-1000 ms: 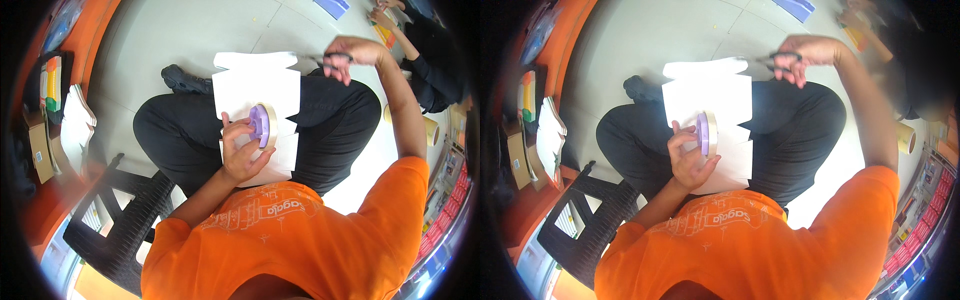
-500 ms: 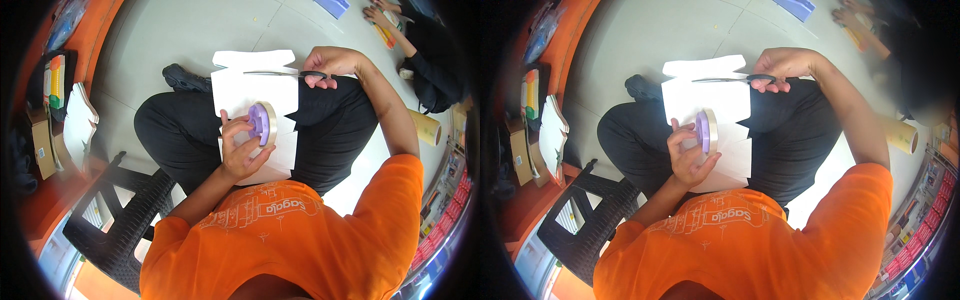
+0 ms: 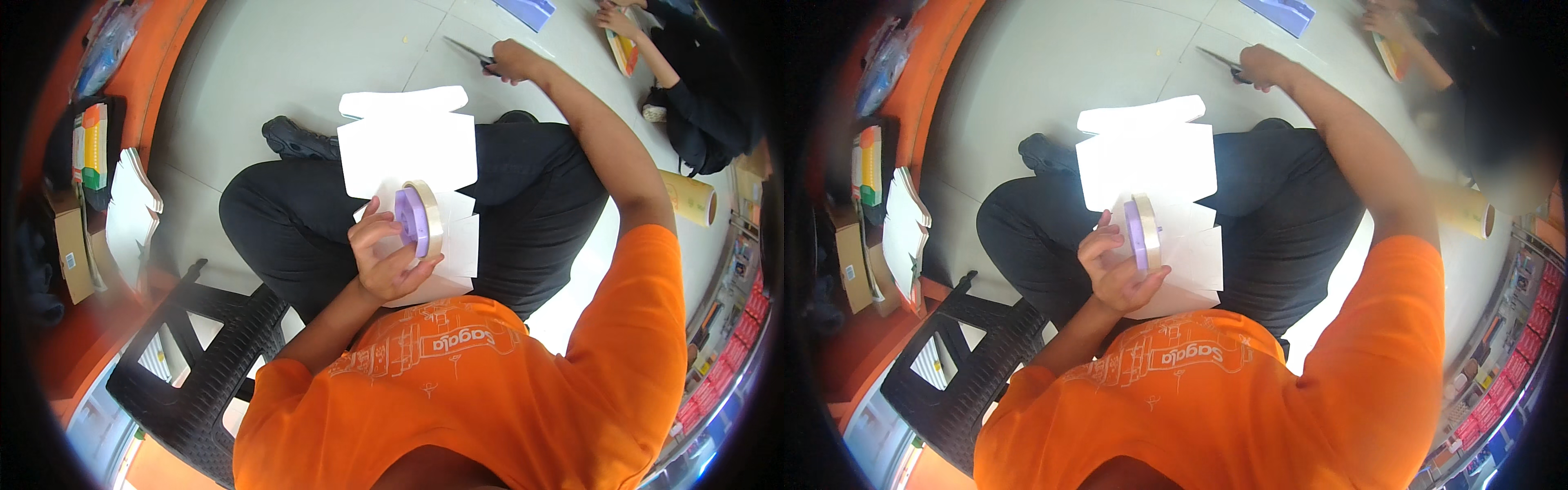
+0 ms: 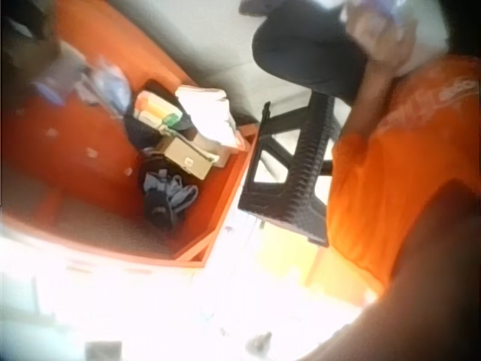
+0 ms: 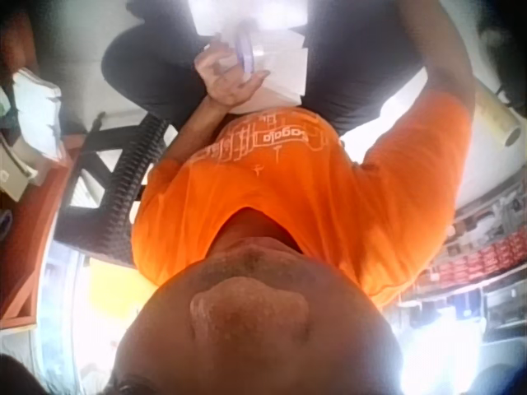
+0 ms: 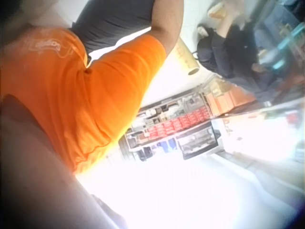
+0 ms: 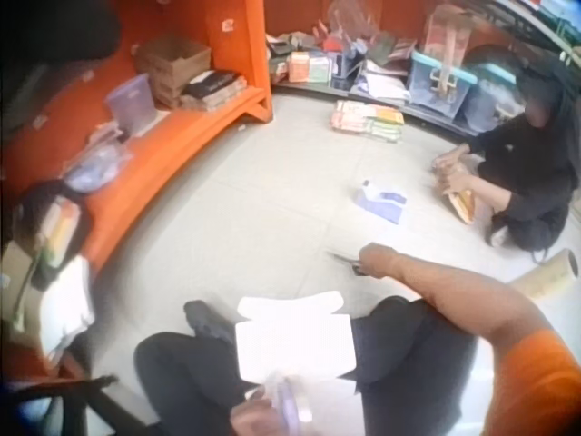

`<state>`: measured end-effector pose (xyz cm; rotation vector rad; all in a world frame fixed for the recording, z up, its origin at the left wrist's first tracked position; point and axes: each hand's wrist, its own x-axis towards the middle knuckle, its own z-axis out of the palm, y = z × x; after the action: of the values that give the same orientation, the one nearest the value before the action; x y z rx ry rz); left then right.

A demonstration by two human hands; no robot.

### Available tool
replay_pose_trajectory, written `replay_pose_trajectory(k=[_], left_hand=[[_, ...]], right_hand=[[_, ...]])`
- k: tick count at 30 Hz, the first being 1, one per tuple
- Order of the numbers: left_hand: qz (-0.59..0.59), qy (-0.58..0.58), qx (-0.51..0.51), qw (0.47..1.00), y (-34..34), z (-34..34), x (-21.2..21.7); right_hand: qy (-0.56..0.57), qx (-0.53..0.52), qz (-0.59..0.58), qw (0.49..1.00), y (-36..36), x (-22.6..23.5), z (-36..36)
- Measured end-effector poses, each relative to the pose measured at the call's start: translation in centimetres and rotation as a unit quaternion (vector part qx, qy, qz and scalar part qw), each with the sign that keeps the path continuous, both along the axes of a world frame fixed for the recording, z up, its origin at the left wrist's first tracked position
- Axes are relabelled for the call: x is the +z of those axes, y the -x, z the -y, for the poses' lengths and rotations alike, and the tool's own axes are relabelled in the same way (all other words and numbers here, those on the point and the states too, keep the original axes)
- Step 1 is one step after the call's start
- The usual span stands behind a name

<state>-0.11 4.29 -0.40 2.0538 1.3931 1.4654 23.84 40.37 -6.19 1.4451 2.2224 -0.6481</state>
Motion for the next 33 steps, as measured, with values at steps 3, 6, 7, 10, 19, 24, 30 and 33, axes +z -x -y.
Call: replay_pose_trajectory(k=[3,6,7,10,19,24,30,33], left_hand=[[0.026,-0.032,0.044,0.998,0.3,0.1,0.5],[0.002,-0.034,0.088,0.995,2.6,-0.6,2.8],[-0.032,-0.004,0.105,0.994,3.7,-1.3,4.6],[-0.029,-0.003,0.113,0.993,7.2,-3.4,6.5],[0.178,0.119,0.028,0.976,14.2,-9.2,13.7],[0.251,0.164,0.003,0.954,14.6,-10.6,16.9],[0.284,0.192,-0.061,0.937,14.0,-12.4,19.2],[0.267,0.187,-0.055,0.944,13.4,-12.5,19.1]], right_hand=[[-0.179,0.076,-0.048,0.98,0.3,-3.6,1.0],[-0.046,-0.044,-0.211,0.975,4.0,-0.3,1.4],[0.023,-0.097,-0.333,0.938,4.4,0.5,2.0],[0.142,-0.112,-0.457,0.871,7.2,3.3,5.1],[0.231,-0.044,-0.4,0.886,9.8,6.2,8.3],[0.194,-0.113,-0.386,0.895,8.1,4.2,5.1],[-0.068,0.069,-0.015,0.995,4.4,-1.6,1.3],[-0.14,0.021,-0.041,0.989,5.0,-1.6,2.7]])
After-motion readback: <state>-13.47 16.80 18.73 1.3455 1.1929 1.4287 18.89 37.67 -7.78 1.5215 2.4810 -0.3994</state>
